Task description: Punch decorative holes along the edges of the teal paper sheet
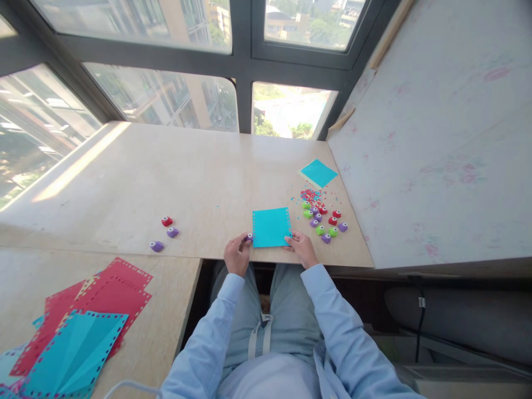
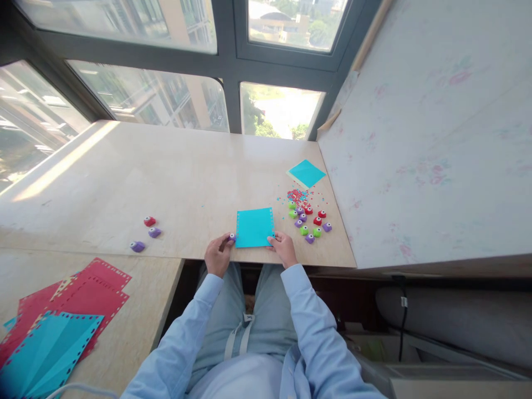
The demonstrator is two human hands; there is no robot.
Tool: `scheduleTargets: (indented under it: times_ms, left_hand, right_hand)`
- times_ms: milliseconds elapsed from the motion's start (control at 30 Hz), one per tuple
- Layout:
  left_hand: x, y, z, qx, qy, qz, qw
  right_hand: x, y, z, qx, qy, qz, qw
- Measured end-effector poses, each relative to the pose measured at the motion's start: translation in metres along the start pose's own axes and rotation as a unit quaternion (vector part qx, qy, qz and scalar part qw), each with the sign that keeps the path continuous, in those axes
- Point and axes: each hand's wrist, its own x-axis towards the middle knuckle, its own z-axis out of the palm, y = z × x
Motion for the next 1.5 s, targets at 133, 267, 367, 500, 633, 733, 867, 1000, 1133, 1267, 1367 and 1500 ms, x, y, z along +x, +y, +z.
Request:
scheduleTargets:
  times_ms: [133,267,367,500,633,733,867,1000,1133,1267,1367,1500]
  left_hand:
    - [-0.005,0.002,-0.003,-0.001,0.01,0.021,1.0]
    - [-0.007,0.002,-0.005,0.028,0.026,0.069,0.997]
    - [-0.01,0.0,-0.007,0.059,0.032,0.109,0.992]
    - [-0.016,-0.003,-0.009,0.097,0.049,0.162,0.981]
    - [-0.02,-0.005,-0.007,0.124,0.05,0.143,0.981]
    - [-0.018,-0.009,-0.005,0.129,0.042,0.136,0.981]
    - [-0.013,-0.012,-0.005,0.124,0.032,0.138,0.982]
    - [-0.009,-0.007,-0.007,0.113,0.03,0.143,0.983]
    - [-0.007,-0.004,-0.007,0.11,0.033,0.145,0.983]
    - [-0.008,-0.005,-0.004,0.119,0.029,0.137,0.983]
    - [-0.008,-0.004,-0.004,0.122,0.013,0.095,0.988]
    - [-0.006,0.004,-0.009,0.102,-0.022,0.04,0.994]
  right_hand:
    - [-0.003,-0.003,-0.001,-0.007,-0.005,0.016,1.0]
    - [-0.005,-0.006,-0.003,-0.016,-0.024,0.029,0.999]
    - [-0.007,-0.007,-0.003,-0.026,-0.022,0.047,0.998]
    - [-0.007,-0.007,-0.004,-0.042,-0.013,0.073,0.996]
    - [-0.005,-0.006,-0.005,-0.057,-0.01,0.098,0.994]
    - [-0.001,-0.006,-0.003,-0.06,-0.002,0.099,0.993]
    - [0.003,-0.006,0.001,-0.065,0.002,0.086,0.994]
    - [0.008,-0.01,0.005,-0.066,-0.011,0.074,0.995]
    - [0.01,-0.012,0.008,-0.072,-0.01,0.061,0.995]
    - [0.012,-0.013,0.007,-0.065,-0.03,0.056,0.996]
    - [0.013,-0.012,0.006,-0.069,-0.036,0.05,0.996]
    - [0.016,-0.01,0.006,-0.071,-0.044,0.035,0.996]
